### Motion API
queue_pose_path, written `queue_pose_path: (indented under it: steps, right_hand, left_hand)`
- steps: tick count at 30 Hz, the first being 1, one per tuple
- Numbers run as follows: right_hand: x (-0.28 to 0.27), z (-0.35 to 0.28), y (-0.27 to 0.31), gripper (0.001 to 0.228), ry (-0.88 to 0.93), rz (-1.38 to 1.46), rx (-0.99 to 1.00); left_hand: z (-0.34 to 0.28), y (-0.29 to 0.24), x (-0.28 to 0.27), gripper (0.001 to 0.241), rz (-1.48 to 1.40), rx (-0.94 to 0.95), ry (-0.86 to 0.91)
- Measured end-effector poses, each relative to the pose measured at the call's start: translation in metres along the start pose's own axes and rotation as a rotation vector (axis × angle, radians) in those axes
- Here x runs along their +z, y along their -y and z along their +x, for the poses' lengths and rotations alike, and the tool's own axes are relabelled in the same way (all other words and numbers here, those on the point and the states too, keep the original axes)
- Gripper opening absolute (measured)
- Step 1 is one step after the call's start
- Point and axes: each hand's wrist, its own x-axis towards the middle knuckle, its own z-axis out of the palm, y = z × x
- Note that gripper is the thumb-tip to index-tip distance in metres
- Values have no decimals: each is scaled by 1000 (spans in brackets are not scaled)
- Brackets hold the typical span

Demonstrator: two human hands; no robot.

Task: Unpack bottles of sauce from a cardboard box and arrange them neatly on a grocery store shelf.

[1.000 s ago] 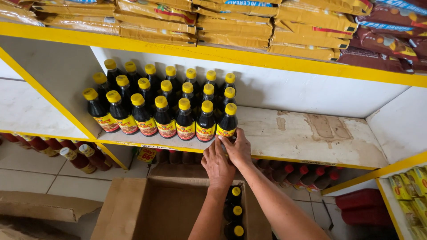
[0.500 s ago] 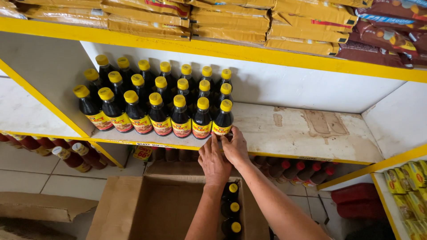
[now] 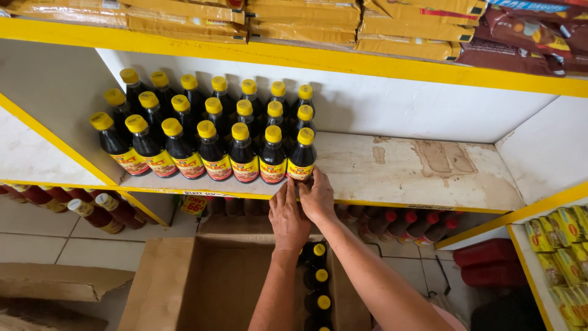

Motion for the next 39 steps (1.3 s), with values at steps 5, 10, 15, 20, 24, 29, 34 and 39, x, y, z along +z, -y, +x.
queue_pose_path:
  steps: [5,10,15,20,24,29,34,39]
  right_hand:
    - [-2,-6,5,58,21,1,62]
    - [0,-20,1,60,22,47,65]
    - [-7,-45,20,55,22,143,212]
    - [-7,-69,8,52,27,136,118]
    - [-11,-93,6,46,124,104,163]
    - [-14,-138,-19,41,242,16,234]
    - [-6,-170,-48,39,418,-106,305]
    - [-9,-215,-45,45,495,-52,427]
  left_hand:
    - [-1,0,-6,83,14,12,31]
    - [-10,18,2,74,-48,135,-20]
    - [-30,20,-3,61,-200,191,-90]
    - [-58,28,-2,49,-244,156,-102]
    - [-79,31,-7,40,-211,-8,59]
    - [-118,54,5,33,-80,-138,223]
    - [-153,71,8,32,-36,-241,294]
    - [-184,97,3,32,18,-409,429]
